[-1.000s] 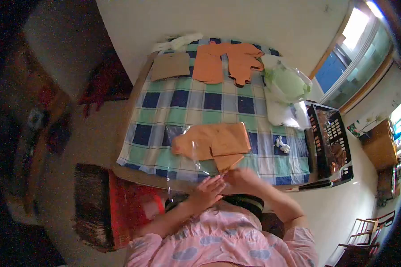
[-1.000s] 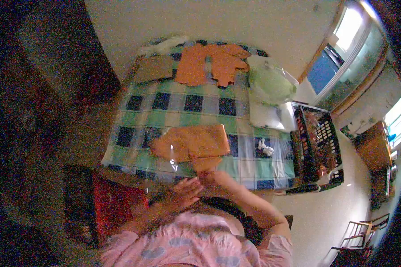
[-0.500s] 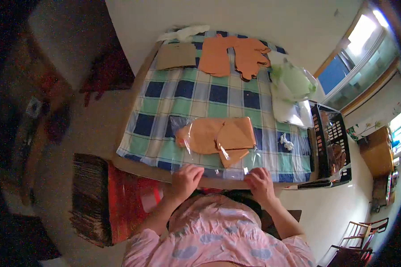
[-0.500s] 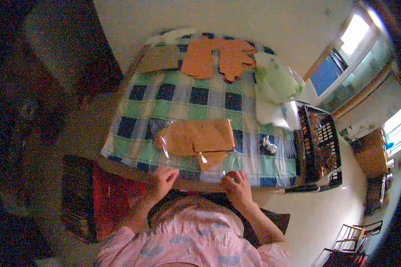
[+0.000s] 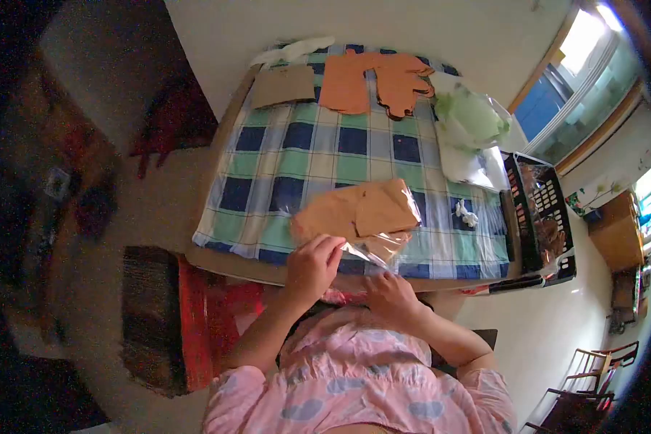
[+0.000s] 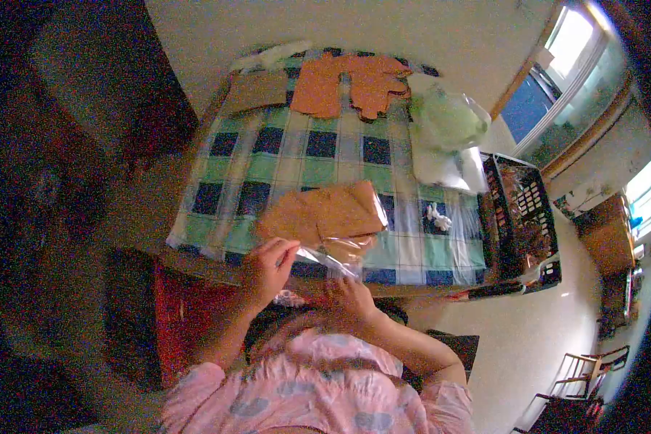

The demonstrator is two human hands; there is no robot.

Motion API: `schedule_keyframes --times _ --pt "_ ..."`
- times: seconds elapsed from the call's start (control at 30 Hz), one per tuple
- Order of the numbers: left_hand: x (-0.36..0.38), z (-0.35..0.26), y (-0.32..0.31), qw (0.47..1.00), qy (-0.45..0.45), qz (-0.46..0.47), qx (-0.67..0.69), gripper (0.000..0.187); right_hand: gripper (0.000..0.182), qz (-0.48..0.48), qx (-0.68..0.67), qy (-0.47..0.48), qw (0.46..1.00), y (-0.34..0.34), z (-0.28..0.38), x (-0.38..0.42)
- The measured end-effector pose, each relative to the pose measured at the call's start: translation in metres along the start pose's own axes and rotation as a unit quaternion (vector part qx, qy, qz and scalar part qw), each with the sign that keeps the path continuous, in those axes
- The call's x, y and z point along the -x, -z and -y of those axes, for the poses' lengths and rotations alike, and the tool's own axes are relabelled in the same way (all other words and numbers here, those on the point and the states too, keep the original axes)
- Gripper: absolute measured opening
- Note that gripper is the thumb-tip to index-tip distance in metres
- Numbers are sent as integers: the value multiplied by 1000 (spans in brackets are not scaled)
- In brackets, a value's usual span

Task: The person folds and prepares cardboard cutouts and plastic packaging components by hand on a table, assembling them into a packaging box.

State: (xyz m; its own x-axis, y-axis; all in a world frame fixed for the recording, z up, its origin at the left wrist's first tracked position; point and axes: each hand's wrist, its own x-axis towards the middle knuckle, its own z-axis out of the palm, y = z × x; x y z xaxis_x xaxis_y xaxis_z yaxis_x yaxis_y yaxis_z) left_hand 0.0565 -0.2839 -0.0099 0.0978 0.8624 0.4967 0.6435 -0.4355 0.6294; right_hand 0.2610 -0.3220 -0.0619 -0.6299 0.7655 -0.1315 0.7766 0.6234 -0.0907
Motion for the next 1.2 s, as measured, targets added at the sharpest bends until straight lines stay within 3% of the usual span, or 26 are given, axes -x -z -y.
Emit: schedule_keyframes --times 0.07,0.13,0.17,0.2,0.23,0.27,0.37,0.43,0.5,0.57,0.6,0.7,0.73,0.8,0.87,0.97,1.03,1.07,1.17,1.2 --pt "2 -2 -1 999 29 -18 22 11 32 -36 -26 -64 997 -13 -7 4" --pt "7 -1 -2 994 80 -32 60 14 28 -68 -137 -123 981 21 -15 6" --pt "8 -4 6 991 61 69 99 16 26 -85 -191 -152 966 34 -21 9" --pt "7 -13 23 976 41 169 135 19 18 -181 -223 -141 947 -5 -44 12" --pt "6 -21 40 948 21 268 170 21 18 -182 -230 -178 939 -1 -48 16" --pt "0 -25 51 859 -15 406 313 28 18 -184 -236 -215 930 6 -51 18" --pt "-22 0 27 905 -37 350 241 33 33 -214 -315 -268 885 -13 -78 23" --pt "-42 58 -44 972 44 115 201 38 41 -224 -499 -307 779 5 -71 16" --pt "-65 107 -99 977 165 104 85 47 47 -257 -658 -291 645 -21 -88 3" --pt "-82 130 -139 974 191 111 56 43 52 -299 -697 -242 606 -35 -99 -7" --pt "-88 134 -150 971 205 117 41 42 53 -323 -663 -221 638 -37 -93 -12" --pt "-95 140 -148 936 191 270 121 32 63 -299 -588 -316 682 -26 -91 -20" --pt "-88 136 -142 958 152 208 127 24 64 -310 -572 -339 680 -38 -96 -27" --pt "-83 153 -139 973 140 134 121 24 70 -243 -613 -369 655 -50 -112 -40" --pt "-84 183 -128 974 155 65 150 24 68 -249 -680 -362 587 -14 -89 -44" --pt "-88 181 -53 968 204 34 142 22 61 -315 -608 -271 677 -55 -118 -75" --pt "-82 195 -31 979 179 -1 94 23 59 -327 -710 -111 614 -24 -100 -93" --pt "-79 199 -24 984 165 -18 69 24 50 -344 -642 -199 656 -16 -91 -102" --pt "-68 189 -14 948 258 -35 181 27 53 -247 -648 -258 673 -5 -86 -118" --pt "-64 183 -11 937 284 -36 200 28 51 -239 -572 -271 737 -4 -85 -121"
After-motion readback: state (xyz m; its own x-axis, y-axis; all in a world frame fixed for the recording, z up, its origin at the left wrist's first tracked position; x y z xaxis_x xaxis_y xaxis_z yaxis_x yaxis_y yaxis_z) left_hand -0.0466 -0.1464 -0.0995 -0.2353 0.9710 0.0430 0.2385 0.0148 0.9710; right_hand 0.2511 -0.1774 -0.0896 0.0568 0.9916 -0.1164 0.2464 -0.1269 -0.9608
